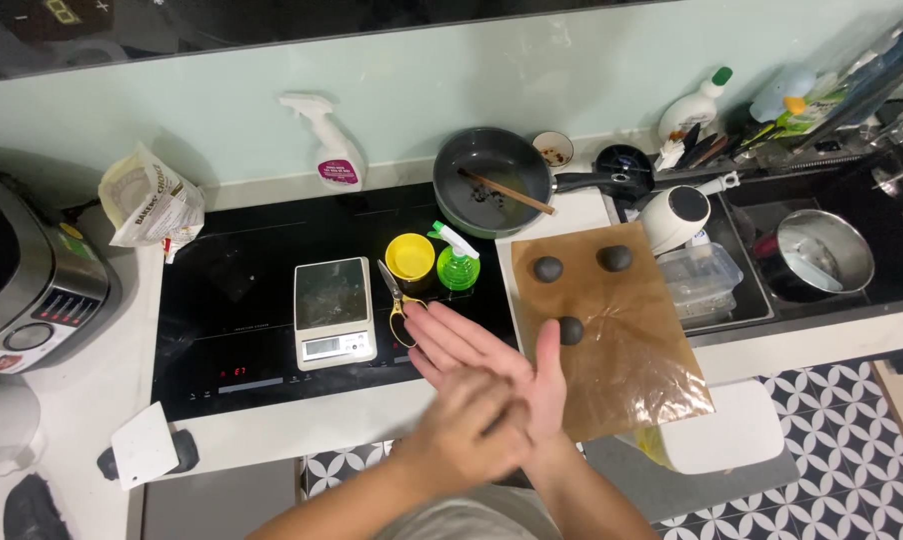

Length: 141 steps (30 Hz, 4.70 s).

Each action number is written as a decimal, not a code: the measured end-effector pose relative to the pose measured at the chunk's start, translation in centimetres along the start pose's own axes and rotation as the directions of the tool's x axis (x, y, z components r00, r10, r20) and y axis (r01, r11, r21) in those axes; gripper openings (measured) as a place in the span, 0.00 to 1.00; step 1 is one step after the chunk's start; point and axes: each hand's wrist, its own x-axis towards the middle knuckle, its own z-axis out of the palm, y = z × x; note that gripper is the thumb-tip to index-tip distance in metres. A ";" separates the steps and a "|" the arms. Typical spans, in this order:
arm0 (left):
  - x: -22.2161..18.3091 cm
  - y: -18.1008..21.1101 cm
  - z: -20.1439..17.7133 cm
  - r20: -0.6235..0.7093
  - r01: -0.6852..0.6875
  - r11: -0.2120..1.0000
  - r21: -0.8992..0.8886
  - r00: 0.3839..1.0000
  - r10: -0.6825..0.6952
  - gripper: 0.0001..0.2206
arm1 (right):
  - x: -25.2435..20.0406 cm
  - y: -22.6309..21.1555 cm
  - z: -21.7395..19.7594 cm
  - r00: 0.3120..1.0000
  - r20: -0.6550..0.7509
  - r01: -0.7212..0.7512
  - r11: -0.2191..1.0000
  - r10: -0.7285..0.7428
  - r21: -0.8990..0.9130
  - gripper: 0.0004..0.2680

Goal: Rolling out pieces of dark dough into spheres, weighing them, and placing them on a baking sheet to be put in the oven.

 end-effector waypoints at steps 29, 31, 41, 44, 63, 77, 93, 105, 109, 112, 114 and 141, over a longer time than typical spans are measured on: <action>0.0 -0.1 0.2 -0.025 0.162 0.986 0.049 0.987 -0.161 0.13 | -0.7 1.2 -0.5 0.999 -0.010 -0.034 0.999 0.034 -0.012 0.43; -0.4 0.1 0.4 -0.082 0.260 0.959 0.110 0.964 -0.252 0.12 | -0.9 2.0 -0.4 0.999 -0.033 -0.037 0.998 0.035 -0.060 0.43; -0.5 1.0 0.0 -0.055 0.263 0.963 0.052 0.964 -0.260 0.12 | -0.3 2.2 0.2 0.994 0.013 -0.108 0.993 0.108 -0.044 0.42; -0.6 1.5 -0.6 0.006 0.147 0.989 0.029 0.989 -0.147 0.13 | 0.1 1.5 0.0 0.992 0.065 -0.110 0.994 0.108 0.021 0.42; -1.7 1.0 -1.5 0.067 0.007 0.994 0.109 0.998 -0.014 0.13 | 0.4 1.6 0.0 0.995 0.018 -0.104 0.994 0.103 0.041 0.43; -1.0 0.4 -0.9 0.001 0.164 0.974 0.155 0.986 -0.166 0.13 | 0.9 2.9 0.4 0.989 -0.007 -0.146 0.988 0.147 0.055 0.44; -1.3 -0.4 -1.9 -0.064 0.330 0.936 0.120 0.944 -0.324 0.11 | 0.8 3.4 -0.4 0.988 0.001 -0.155 0.986 0.155 0.055 0.43; -0.7 -0.3 -1.4 0.006 0.113 0.969 0.218 0.993 -0.117 0.13 | 1.6 4.2 -1.4 0.981 0.070 -0.182 0.983 0.180 0.025 0.42; -1.4 0.5 -1.2 -0.062 0.159 0.987 0.024 0.986 -0.158 0.13 | 1.5 2.1 0.3 0.989 0.009 -0.145 0.989 0.145 0.023 0.42; -2.6 -0.3 -0.5 -0.009 0.296 0.951 0.091 0.955 -0.297 0.12 | 0.9 2.9 -0.3 0.993 0.031 -0.118 0.992 0.117 0.048 0.43; -0.8 0.4 -0.5 -0.052 0.258 0.964 0.066 0.966 -0.254 0.14 | 1.3 3.4 -0.5 0.981 0.034 -0.192 0.981 0.192 -0.026 0.42; 0.4 0.2 -4.8 0.161 0.652 0.723 -0.231 0.758 -0.632 0.29 | 1.0 2.3 -5.1 0.991 -0.078 -0.099 0.983 0.112 0.153 0.39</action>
